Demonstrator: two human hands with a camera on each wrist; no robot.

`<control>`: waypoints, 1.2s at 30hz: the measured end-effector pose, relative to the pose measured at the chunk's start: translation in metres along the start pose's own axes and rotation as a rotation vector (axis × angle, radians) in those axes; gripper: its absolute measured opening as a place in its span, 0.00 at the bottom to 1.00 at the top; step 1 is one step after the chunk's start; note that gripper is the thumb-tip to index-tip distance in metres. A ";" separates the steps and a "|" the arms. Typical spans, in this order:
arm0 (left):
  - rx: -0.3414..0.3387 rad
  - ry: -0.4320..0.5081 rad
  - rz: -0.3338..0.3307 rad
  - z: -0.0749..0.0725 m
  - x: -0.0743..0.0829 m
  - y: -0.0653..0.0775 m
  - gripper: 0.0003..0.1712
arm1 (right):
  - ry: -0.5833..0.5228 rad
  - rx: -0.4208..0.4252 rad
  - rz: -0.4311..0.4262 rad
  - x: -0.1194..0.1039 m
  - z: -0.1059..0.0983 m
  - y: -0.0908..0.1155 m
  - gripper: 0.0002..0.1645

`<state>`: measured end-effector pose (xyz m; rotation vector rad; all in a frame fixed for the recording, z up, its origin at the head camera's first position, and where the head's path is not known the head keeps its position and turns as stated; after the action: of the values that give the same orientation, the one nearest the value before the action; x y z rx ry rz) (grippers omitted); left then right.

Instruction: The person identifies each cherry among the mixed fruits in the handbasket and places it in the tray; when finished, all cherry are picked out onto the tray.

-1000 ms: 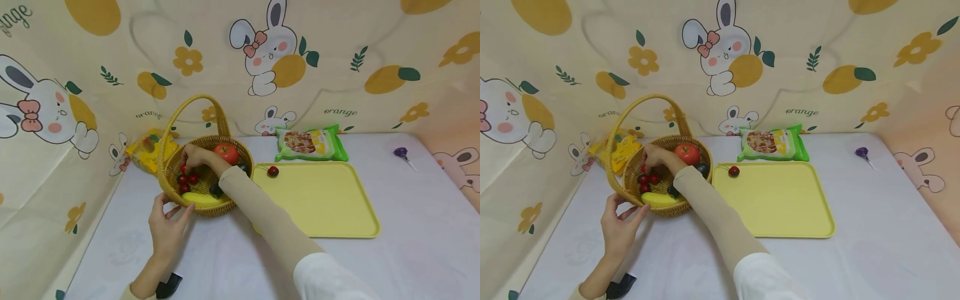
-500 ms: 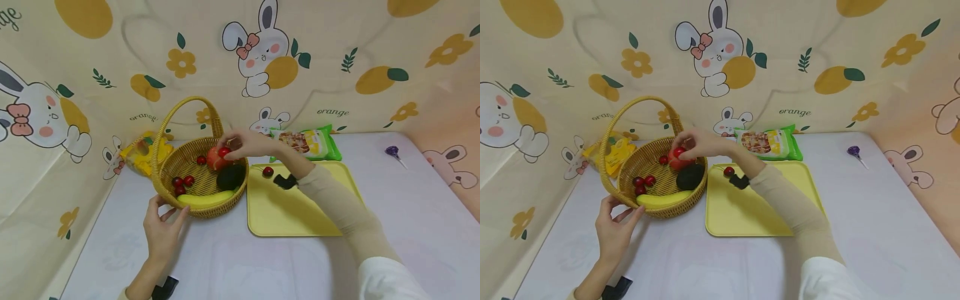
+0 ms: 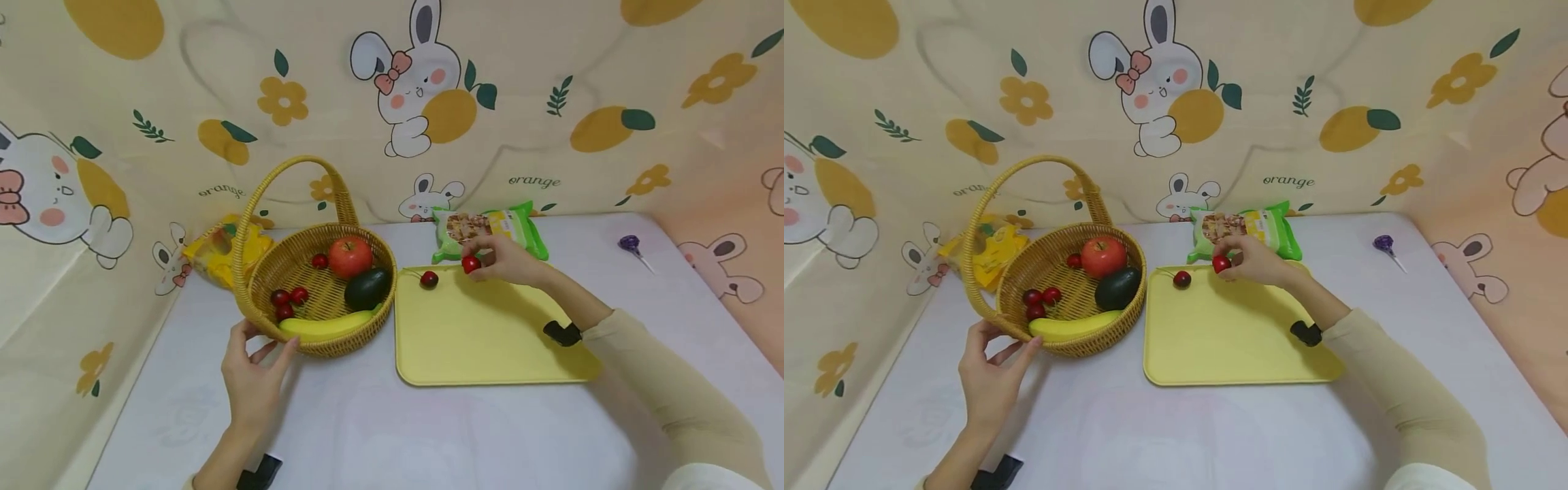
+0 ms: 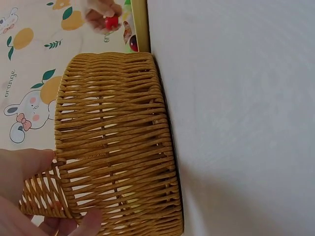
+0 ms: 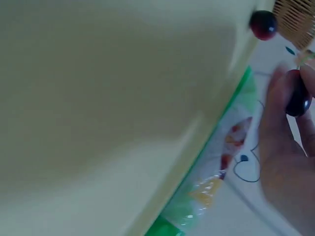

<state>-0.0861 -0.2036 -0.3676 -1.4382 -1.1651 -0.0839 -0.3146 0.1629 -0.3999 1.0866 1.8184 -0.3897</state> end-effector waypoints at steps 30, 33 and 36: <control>0.005 -0.024 -0.010 0.000 0.001 0.000 0.29 | 0.217 0.150 -0.021 0.024 0.011 -0.008 0.18; 0.005 -0.027 -0.011 -0.001 0.001 0.000 0.29 | 0.222 0.152 -0.021 0.023 0.011 -0.007 0.18; 0.006 -0.032 -0.012 -0.001 0.001 0.000 0.29 | 0.236 0.151 -0.019 0.021 0.012 -0.006 0.19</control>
<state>-0.0850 -0.2035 -0.3662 -1.4319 -1.1997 -0.0660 -0.3166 0.1627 -0.4249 1.2639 2.0337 -0.4307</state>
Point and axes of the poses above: each hand's wrist, its own y-axis away from the middle knuckle, its own z-axis out of the palm, x = y × z, the point moved 4 cm from there along -y, towards the middle knuckle, and after that the axes turned 11 degrees about z, right-handed, at the moved point
